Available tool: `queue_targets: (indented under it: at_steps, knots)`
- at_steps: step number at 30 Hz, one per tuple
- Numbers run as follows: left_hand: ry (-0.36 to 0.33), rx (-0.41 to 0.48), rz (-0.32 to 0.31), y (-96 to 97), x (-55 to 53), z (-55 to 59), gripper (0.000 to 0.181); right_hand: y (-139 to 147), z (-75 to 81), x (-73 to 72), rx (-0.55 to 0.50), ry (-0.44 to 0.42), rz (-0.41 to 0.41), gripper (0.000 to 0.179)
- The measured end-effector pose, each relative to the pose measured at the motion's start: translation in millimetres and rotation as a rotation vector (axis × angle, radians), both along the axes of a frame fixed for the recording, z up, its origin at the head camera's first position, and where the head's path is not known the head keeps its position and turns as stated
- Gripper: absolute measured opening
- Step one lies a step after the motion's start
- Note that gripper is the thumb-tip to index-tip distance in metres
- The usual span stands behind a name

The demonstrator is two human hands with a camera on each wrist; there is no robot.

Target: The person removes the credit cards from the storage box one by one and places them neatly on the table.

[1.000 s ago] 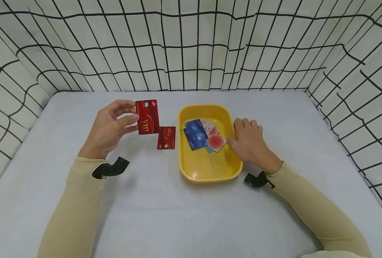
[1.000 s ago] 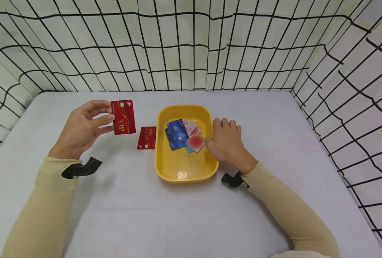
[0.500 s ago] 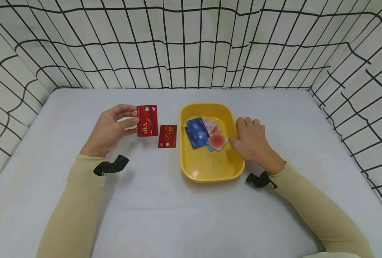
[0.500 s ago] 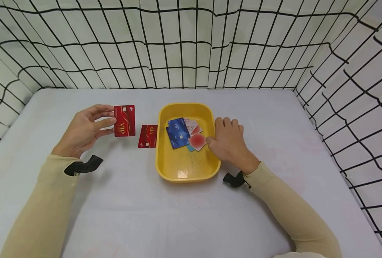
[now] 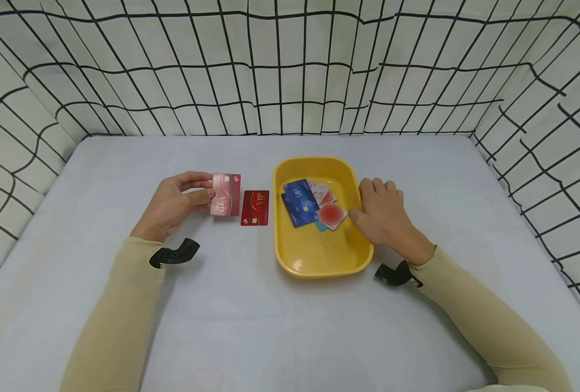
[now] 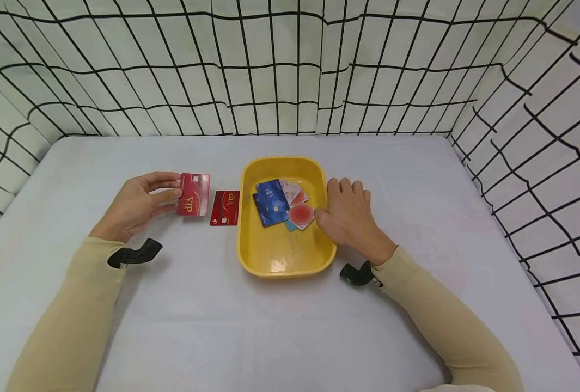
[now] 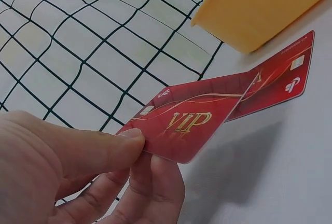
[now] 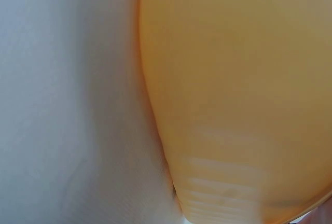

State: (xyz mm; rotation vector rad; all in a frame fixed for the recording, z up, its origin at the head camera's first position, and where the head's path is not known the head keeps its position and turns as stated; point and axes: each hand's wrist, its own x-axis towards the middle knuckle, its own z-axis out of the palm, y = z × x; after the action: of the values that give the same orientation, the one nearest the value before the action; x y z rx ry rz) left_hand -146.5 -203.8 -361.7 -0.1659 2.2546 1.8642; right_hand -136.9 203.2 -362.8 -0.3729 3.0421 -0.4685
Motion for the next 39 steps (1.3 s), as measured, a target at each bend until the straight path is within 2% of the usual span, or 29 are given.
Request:
queue_targets:
  at_steps: [5,15,39]
  knots:
    - [-0.018,-0.069,-0.010,-0.2,-1.1,-4.7,0.050,-0.3,0.6,0.6,0.000,-0.006,-0.002,0.028]
    - [-0.078,-0.150,-0.021,1.1,-3.0,-8.6,0.054,-0.1,2.0,0.2,0.009,0.001,-0.003,0.028]
    - [-0.067,-0.296,-0.063,7.0,-1.6,-8.8,0.049,0.1,0.3,-0.5,0.009,0.002,-0.001,0.027]
